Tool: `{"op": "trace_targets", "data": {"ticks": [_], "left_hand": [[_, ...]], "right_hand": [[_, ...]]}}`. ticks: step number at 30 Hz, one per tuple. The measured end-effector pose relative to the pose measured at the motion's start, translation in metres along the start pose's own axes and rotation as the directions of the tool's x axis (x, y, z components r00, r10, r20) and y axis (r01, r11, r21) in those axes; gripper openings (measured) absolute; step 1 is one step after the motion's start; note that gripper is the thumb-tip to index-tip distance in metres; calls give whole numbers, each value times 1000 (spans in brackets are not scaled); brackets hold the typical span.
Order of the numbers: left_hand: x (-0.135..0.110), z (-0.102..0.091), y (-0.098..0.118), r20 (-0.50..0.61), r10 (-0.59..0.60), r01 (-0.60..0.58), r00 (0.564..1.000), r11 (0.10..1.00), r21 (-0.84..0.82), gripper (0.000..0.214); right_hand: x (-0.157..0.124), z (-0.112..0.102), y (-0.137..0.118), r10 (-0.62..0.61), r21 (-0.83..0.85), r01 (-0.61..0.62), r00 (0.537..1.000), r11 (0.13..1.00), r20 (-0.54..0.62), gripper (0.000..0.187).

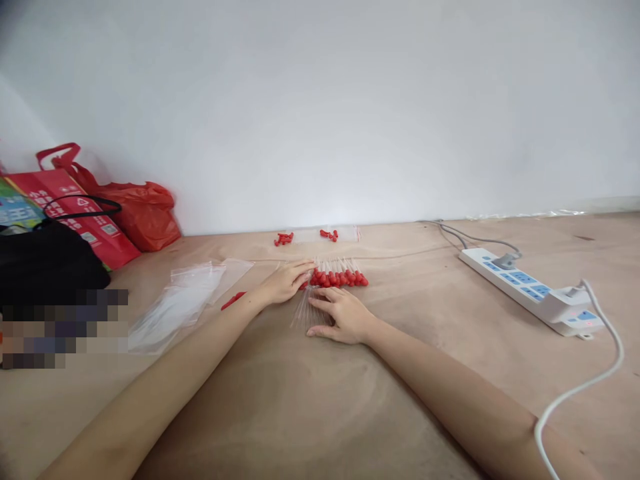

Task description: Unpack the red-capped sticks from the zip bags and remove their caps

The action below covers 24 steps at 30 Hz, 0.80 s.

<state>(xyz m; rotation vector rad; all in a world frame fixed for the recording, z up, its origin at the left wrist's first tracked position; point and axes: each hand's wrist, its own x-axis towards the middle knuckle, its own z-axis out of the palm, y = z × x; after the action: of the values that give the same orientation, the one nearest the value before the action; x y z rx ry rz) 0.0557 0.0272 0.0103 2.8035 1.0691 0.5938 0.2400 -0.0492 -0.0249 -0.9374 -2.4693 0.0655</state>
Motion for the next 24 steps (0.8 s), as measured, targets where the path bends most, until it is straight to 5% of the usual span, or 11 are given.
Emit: {"op": "trace_targets", "data": {"ticks": [15,24], "left_hand": [[4,-3,-4,7,50,-50,999,998,-49,18],[2,-3,1,-155,-16,10,988,999,-42,15]], "right_hand": [[7,5,-2,11,40,-11,1000,999,0,58],[1,5,-1,34,35,-27,979,999,-202,48]]}}
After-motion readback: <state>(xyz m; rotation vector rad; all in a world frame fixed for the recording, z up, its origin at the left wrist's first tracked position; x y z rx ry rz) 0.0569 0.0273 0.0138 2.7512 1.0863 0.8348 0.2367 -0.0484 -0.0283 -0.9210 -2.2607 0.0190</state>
